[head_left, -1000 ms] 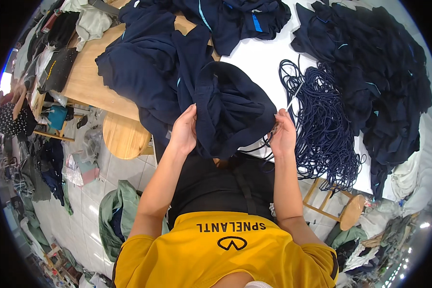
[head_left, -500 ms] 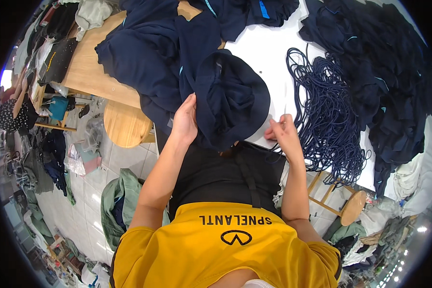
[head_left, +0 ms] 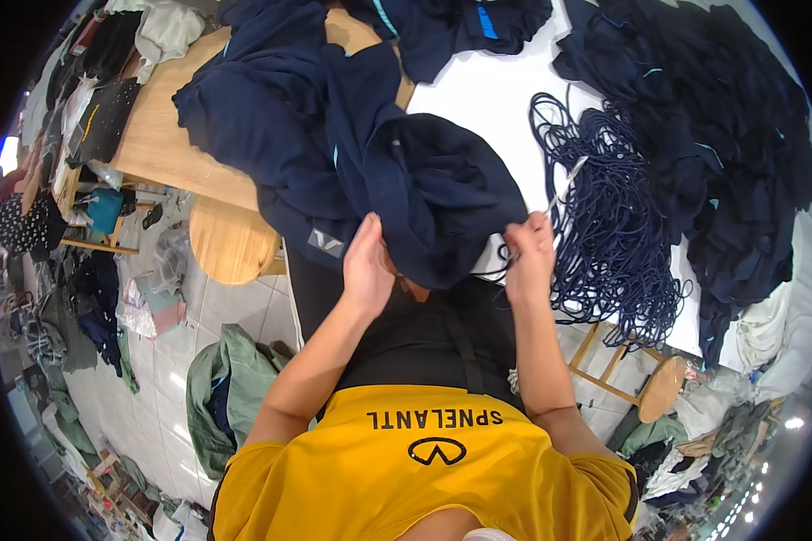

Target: Threading a drawstring through the waistband channel of a pair of shorts using a long metal threading needle.

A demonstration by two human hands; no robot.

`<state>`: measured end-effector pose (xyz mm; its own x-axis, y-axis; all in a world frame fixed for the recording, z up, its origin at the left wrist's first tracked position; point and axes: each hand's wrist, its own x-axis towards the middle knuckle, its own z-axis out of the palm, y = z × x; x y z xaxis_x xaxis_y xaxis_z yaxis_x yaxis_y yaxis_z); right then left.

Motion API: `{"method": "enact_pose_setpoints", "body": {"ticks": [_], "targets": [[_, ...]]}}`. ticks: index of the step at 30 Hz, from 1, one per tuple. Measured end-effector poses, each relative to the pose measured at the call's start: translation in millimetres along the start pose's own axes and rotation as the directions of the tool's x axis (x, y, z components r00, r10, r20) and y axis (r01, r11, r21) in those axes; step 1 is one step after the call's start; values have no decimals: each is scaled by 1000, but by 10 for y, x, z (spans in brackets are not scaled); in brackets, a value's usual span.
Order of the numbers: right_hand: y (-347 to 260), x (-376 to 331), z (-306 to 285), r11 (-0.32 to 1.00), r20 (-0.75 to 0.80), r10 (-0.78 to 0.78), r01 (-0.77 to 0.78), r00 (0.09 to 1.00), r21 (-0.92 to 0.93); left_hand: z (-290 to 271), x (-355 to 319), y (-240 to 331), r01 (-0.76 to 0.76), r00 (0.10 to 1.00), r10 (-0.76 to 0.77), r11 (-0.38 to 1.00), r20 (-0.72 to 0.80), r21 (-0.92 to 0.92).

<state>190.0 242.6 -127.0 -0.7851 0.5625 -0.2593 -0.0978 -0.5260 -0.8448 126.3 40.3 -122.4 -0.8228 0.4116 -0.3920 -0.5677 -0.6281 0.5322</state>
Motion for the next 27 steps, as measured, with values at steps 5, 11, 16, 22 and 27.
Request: {"method": "enact_pose_setpoints", "body": {"ticks": [5,11,16,22,27], "targets": [[-798,228,376,974,82,-213,218,974,-65,188,-417,-419,171,951,-264,886,164,432],[-1332,223,645,918,670,71,213,739,-333,913,-450,311,-637,194,-883,218,427,739],[-1340,156,707,859,783,360,147,508,-490,1067,68,1010,-723,516,218,629,828,285],[-1308,122,674,859,757,381,100,531,-502,852,953,699,-762,549,-307,197,777,616],[-1316,124,503,877,779,372,84,506,-473,1031,929,785,-764,540,-580,-36,610,644]]}}
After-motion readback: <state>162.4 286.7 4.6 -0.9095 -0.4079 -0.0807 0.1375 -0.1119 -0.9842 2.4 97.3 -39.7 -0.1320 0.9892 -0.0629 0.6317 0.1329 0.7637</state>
